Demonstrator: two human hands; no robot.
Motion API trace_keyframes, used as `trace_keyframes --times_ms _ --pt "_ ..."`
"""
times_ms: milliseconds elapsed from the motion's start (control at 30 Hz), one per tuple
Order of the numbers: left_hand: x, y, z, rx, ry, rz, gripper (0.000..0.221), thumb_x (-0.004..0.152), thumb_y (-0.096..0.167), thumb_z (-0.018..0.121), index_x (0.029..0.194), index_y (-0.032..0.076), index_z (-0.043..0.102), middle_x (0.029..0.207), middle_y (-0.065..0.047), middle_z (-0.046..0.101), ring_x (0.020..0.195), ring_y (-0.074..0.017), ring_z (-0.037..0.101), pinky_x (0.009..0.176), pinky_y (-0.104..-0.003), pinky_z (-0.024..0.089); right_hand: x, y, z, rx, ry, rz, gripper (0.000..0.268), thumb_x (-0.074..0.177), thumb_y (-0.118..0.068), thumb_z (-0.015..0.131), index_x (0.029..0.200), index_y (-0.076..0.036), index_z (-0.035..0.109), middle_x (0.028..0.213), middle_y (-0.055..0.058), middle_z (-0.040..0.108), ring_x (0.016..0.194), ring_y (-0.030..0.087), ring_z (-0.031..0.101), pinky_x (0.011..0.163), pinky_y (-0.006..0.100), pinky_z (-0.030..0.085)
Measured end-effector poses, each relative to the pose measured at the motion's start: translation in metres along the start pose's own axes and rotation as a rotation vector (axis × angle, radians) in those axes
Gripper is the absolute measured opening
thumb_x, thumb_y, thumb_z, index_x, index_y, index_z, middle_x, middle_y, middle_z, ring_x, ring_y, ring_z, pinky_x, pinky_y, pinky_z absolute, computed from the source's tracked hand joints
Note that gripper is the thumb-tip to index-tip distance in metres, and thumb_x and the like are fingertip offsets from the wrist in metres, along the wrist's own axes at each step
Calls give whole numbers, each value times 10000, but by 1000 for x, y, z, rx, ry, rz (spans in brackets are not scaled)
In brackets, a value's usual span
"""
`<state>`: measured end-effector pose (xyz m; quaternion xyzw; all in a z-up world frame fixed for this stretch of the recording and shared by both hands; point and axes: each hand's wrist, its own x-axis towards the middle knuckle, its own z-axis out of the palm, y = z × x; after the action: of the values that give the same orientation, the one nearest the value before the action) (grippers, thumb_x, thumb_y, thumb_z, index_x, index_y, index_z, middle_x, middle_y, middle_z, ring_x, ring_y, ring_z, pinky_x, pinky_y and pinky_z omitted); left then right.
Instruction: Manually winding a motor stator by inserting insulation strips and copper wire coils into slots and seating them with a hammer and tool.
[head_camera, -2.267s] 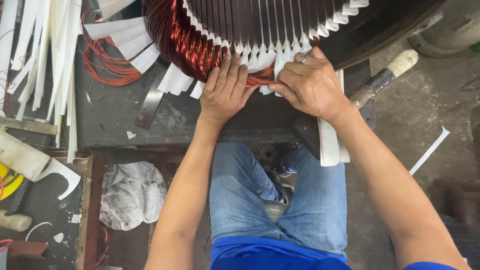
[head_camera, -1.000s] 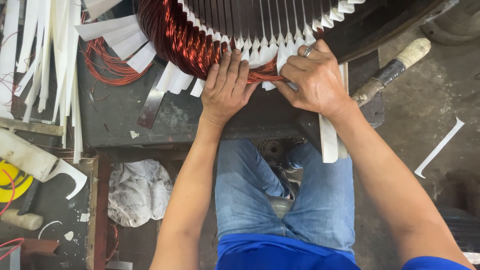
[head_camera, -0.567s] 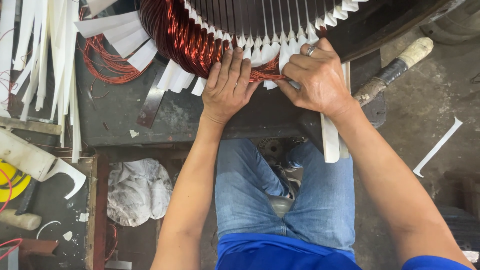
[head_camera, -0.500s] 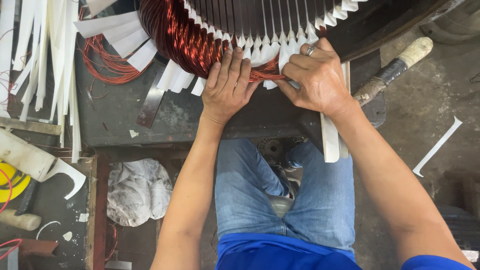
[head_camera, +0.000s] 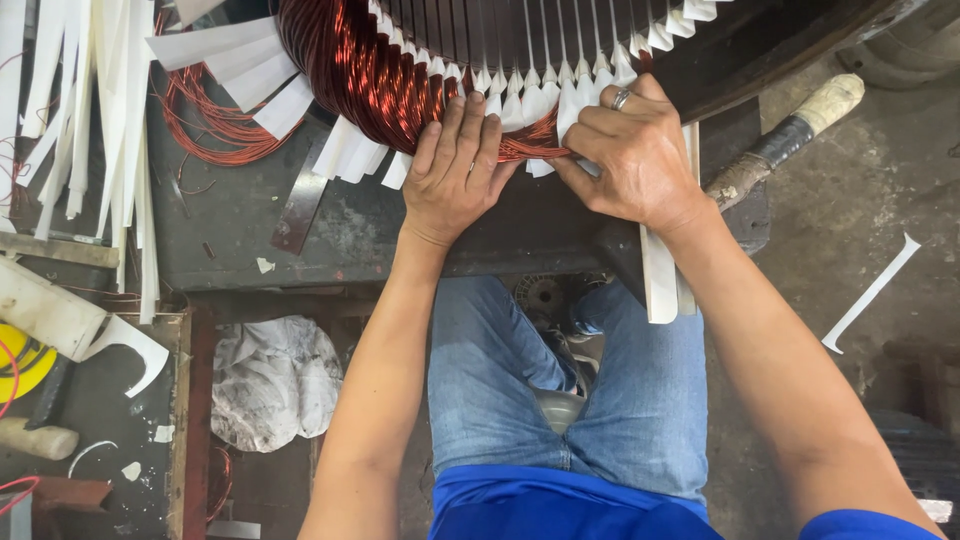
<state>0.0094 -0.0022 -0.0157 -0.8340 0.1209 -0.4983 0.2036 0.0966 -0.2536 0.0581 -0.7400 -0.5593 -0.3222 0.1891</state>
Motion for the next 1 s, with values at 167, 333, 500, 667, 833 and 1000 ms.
trace_keyframes --times_ms 167,333,500,667,833,1000 --pt "-2 0 1 4 -16 10 508 1212 564 531 1375 124 726 1482 -108 684 1393 -259 643 1269 -406 326 1 0 -2 -1 -11 -7 375 1126 -286 826 833 -111 671 790 9 620 785 263 593 794 406 397" --pt "-2 0 2 16 -22 15 519 1221 561 493 1377 122 721 1476 -109 688 1384 -267 646 1256 -408 337 -1 1 0 -12 -9 -13 368 1129 -294 827 843 -111 684 799 9 628 812 268 616 810 405 413" --pt "1 -1 -1 24 -4 9 496 1221 568 540 1352 133 738 1479 -105 684 1403 -257 623 1282 -410 310 0 0 1 -1 -6 -9 408 1127 -284 852 814 -118 651 772 -3 592 799 251 604 806 397 399" --pt "7 -3 -6 30 21 17 483 1223 551 540 1319 120 738 1443 -118 707 1366 -258 659 1276 -409 317 0 -1 1 -3 0 -15 400 1141 -280 854 826 -117 668 790 2 629 825 264 627 827 397 410" --pt "8 -4 -11 11 24 15 473 1222 536 571 1279 120 789 1435 -121 710 1379 -275 638 1288 -409 312 -2 0 -2 13 -40 -30 411 1176 -341 809 862 -103 693 806 11 623 805 279 604 841 412 398" --pt "24 1 -33 -74 -33 -54 526 1230 485 483 1254 52 780 1394 -148 733 1347 -290 652 1231 -440 402 6 -1 -29 172 -280 1 361 1200 -352 660 1024 -41 715 859 77 589 749 318 574 836 457 391"
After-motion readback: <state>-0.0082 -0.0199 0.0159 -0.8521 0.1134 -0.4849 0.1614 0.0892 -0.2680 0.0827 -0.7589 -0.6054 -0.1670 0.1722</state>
